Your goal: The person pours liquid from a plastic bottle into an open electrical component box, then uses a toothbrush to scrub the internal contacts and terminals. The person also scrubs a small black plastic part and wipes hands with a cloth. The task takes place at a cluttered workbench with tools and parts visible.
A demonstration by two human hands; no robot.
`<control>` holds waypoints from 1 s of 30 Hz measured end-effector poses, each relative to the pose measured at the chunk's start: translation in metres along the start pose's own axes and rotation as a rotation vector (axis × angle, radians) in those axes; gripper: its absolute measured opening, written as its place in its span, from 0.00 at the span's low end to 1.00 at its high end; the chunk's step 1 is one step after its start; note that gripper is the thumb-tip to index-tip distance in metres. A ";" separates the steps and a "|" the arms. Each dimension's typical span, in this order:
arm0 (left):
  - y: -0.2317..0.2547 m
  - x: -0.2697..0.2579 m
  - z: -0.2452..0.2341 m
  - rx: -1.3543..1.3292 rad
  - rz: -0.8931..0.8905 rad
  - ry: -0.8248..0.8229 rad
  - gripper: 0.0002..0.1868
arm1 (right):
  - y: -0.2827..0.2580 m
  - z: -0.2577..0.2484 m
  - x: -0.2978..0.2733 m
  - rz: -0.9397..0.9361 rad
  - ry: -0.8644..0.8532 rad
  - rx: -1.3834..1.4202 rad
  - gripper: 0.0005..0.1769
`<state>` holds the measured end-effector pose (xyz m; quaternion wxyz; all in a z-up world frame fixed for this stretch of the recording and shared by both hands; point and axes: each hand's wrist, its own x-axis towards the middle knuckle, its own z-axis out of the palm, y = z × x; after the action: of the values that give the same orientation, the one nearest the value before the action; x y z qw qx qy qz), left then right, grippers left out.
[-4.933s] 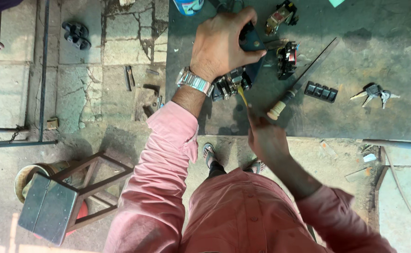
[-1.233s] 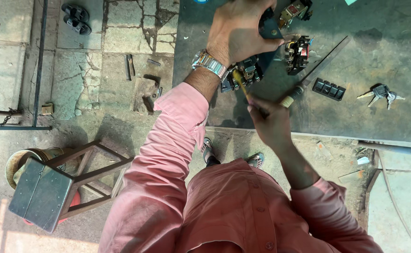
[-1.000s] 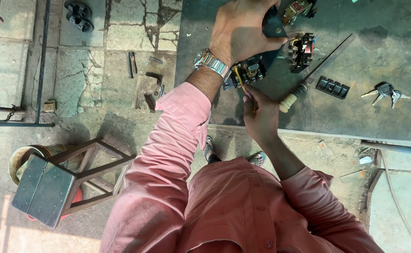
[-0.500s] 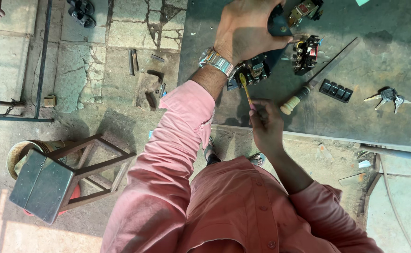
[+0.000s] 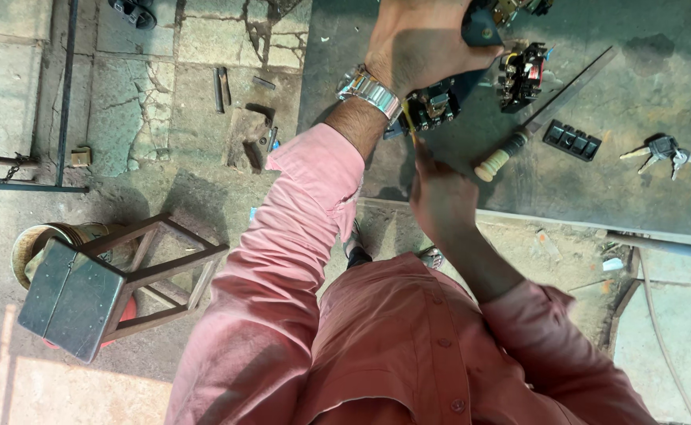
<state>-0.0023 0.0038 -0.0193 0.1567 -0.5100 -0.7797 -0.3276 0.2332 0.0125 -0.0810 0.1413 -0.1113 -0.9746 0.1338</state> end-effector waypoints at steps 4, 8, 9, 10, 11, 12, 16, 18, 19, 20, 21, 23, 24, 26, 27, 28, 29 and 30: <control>-0.007 0.007 -0.003 -0.013 -0.038 -0.066 0.29 | 0.004 -0.001 0.002 -0.003 -0.090 -0.038 0.29; -0.009 0.005 -0.004 0.007 -0.051 -0.081 0.29 | 0.001 -0.005 0.004 0.000 -0.078 -0.014 0.29; -0.007 0.006 -0.002 0.007 -0.073 -0.134 0.28 | 0.001 -0.006 0.003 0.009 -0.093 -0.011 0.28; -0.006 0.007 -0.001 0.008 -0.094 -0.187 0.28 | 0.002 -0.006 0.002 0.019 -0.109 -0.009 0.28; -0.006 0.007 -0.001 0.013 -0.125 -0.242 0.28 | 0.003 -0.004 0.004 0.022 -0.108 0.007 0.26; -0.007 0.007 -0.003 0.018 -0.156 -0.297 0.29 | 0.003 -0.005 0.001 0.025 -0.107 0.023 0.24; -0.009 0.008 -0.008 0.044 -0.009 -0.081 0.31 | 0.008 -0.001 0.001 -0.069 0.062 0.058 0.26; -0.008 0.006 -0.007 0.037 0.013 -0.030 0.30 | 0.010 0.000 0.001 -0.083 0.082 0.079 0.26; -0.005 0.002 -0.004 0.028 0.021 -0.012 0.30 | 0.009 -0.002 -0.005 -0.085 0.084 0.092 0.26; -0.003 -0.002 -0.002 0.017 0.015 -0.023 0.29 | 0.008 -0.003 -0.007 -0.049 0.034 0.105 0.25; -0.003 -0.001 -0.002 0.013 0.014 -0.026 0.28 | 0.007 -0.003 -0.003 -0.021 -0.006 0.117 0.23; -0.006 0.001 -0.004 0.011 0.000 -0.053 0.28 | 0.002 -0.007 0.003 -0.006 -0.066 0.067 0.24; -0.008 0.002 -0.005 0.012 -0.013 -0.078 0.29 | -0.001 -0.012 0.002 -0.020 -0.084 0.007 0.26; -0.011 0.007 -0.007 0.015 -0.005 -0.065 0.31 | -0.004 -0.018 0.006 -0.024 -0.090 -0.061 0.27; -0.012 0.008 -0.007 0.015 0.008 -0.030 0.31 | -0.004 -0.021 0.006 -0.017 -0.086 -0.065 0.27; -0.012 0.008 -0.006 0.015 0.022 0.004 0.32 | -0.003 -0.021 0.008 -0.010 -0.082 -0.069 0.26; -0.010 0.005 -0.004 0.021 0.005 -0.032 0.31 | -0.004 -0.020 0.006 -0.020 -0.089 -0.122 0.26; -0.008 0.001 -0.002 0.028 -0.011 -0.068 0.30 | -0.004 -0.018 0.005 -0.031 -0.096 -0.174 0.25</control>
<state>-0.0105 0.0010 -0.0203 0.1351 -0.5143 -0.7920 -0.3001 0.2337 0.0142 -0.0624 0.0864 -0.1017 -0.9897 0.0515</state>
